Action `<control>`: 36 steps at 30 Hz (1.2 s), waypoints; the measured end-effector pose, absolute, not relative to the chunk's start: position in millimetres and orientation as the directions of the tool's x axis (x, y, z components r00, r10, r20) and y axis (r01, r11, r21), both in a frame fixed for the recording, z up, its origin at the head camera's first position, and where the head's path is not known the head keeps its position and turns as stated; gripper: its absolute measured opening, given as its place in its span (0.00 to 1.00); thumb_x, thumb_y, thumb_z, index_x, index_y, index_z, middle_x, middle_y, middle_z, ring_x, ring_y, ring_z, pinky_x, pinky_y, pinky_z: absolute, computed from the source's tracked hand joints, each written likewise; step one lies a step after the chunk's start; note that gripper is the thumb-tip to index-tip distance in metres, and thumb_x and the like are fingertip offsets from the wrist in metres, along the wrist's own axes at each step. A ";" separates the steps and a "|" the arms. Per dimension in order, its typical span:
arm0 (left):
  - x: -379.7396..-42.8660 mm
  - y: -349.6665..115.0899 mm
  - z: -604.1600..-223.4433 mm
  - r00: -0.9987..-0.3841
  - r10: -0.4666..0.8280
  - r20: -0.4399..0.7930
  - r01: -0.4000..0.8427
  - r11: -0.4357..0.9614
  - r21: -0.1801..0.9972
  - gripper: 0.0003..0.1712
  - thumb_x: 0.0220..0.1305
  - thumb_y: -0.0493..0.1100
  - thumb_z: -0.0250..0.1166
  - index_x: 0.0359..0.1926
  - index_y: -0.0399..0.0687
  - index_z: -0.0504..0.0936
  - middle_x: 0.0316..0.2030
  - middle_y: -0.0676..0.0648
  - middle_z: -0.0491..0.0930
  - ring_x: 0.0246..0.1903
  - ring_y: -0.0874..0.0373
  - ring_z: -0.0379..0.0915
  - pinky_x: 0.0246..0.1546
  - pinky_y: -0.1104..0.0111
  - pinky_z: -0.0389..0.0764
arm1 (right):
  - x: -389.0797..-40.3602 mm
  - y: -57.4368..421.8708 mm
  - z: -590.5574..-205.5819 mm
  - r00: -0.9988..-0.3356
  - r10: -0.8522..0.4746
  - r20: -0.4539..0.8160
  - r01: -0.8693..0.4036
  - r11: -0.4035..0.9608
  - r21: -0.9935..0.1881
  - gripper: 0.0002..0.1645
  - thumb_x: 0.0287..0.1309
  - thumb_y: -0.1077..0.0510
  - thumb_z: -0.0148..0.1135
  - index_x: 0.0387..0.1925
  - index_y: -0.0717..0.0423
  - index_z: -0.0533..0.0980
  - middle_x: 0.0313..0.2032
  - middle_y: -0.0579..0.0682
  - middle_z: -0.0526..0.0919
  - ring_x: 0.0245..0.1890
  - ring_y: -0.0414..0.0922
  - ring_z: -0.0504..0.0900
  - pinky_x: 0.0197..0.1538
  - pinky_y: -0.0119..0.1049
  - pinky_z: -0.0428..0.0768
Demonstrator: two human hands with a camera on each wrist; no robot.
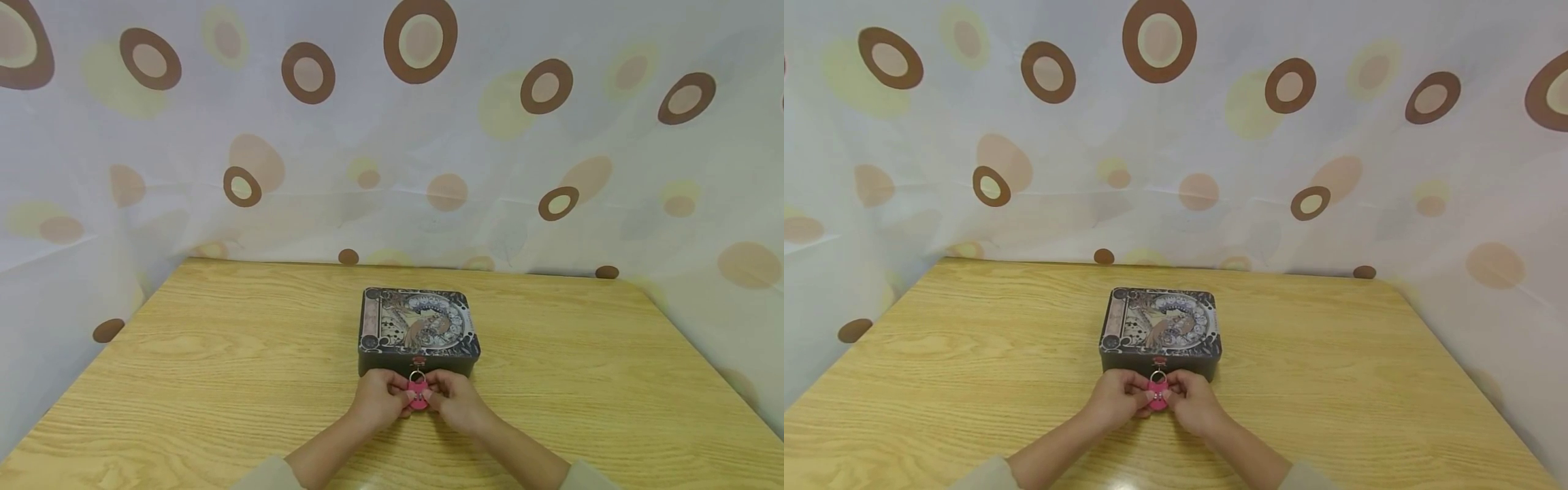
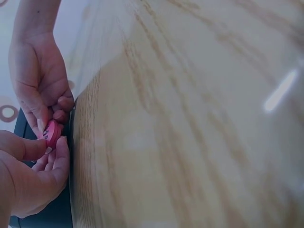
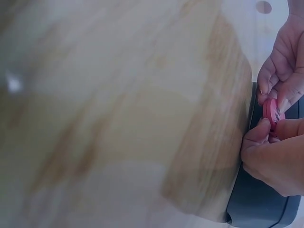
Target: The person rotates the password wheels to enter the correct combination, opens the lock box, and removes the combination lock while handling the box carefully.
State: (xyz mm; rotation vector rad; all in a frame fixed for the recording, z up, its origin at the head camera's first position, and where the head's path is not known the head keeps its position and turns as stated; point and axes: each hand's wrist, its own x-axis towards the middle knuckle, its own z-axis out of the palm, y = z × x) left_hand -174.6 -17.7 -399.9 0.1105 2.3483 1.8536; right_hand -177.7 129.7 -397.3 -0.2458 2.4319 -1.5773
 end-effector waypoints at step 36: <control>-174.4 -19.2 -396.4 -0.984 0.153 -0.091 -0.053 0.234 0.971 0.03 0.54 0.25 0.60 0.31 0.24 0.78 0.22 0.40 0.80 0.18 0.62 0.75 0.22 0.70 0.85 | -177.9 132.7 -394.0 -0.951 -0.279 -0.136 0.029 0.355 -0.934 0.16 0.56 0.68 0.52 0.44 0.76 0.70 0.31 0.53 0.78 0.27 0.39 0.72 0.24 0.25 0.71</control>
